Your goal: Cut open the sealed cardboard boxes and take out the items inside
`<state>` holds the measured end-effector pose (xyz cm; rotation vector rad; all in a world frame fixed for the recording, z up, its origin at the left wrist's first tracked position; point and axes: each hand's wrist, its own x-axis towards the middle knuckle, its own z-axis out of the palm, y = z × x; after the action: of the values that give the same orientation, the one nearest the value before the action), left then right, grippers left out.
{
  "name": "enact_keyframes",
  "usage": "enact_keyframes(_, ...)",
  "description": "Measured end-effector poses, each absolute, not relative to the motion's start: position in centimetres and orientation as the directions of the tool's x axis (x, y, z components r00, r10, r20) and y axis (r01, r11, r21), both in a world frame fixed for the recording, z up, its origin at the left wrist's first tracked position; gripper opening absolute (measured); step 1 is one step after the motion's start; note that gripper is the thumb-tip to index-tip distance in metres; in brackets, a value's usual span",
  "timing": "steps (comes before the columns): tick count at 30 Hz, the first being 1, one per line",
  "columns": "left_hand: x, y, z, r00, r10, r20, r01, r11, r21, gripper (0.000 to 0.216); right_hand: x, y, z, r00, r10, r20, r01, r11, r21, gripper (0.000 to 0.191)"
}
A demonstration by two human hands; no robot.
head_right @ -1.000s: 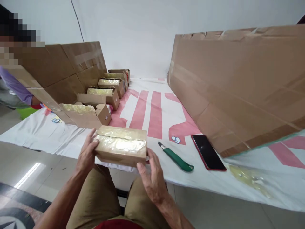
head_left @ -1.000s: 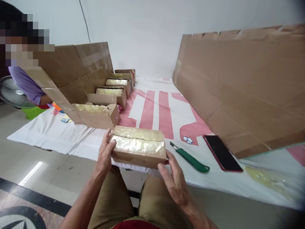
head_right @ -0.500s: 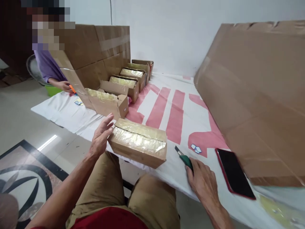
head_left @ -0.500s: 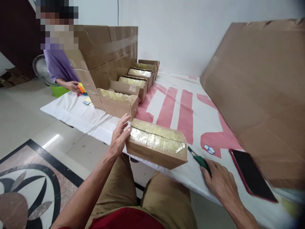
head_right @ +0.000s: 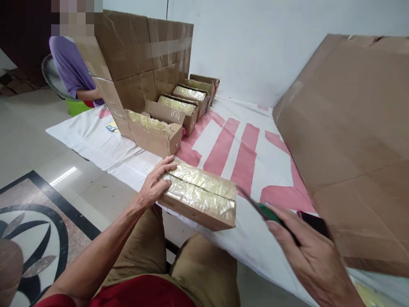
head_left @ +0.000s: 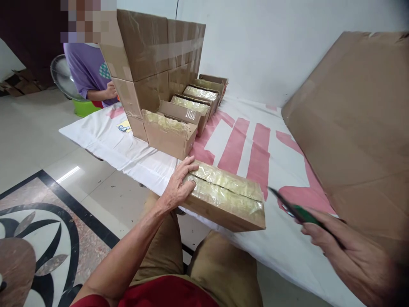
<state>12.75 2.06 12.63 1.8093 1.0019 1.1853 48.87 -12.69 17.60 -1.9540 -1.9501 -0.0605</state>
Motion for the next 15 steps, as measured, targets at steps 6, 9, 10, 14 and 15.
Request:
enact_keyframes(6,13.0,2.1,12.6,0.248,0.904,0.347,0.188,-0.397,0.898,0.056,38.1,-5.8,23.1,-0.445,0.848,0.287,0.864,0.490,-0.110,0.036)
enact_keyframes(9,13.0,2.1,12.5,0.241,0.906,0.348,0.176,-0.393,0.903,0.057,36.2,-3.8,22.7,-0.539,0.800,0.262,0.836,0.546,0.052,0.034)
enact_keyframes(10,13.0,2.1,12.4,0.241,0.905,0.352,0.170,-0.396,0.902,0.057,35.9,-3.4,22.5,-0.557,0.795,0.241,0.829,0.552,0.093,0.032)
enact_keyframes(14,13.1,2.1,12.4,0.242,0.902,0.358,0.157,-0.401,0.903,0.058,34.4,-3.1,22.7,-0.526,0.844,0.105,0.839,0.495,0.226,0.021)
enact_keyframes(15,13.1,2.1,12.4,0.242,0.903,0.355,0.157,-0.398,0.904,0.058,34.0,-3.2,22.9,-0.498,0.865,0.061,0.845,0.468,0.259,0.019)
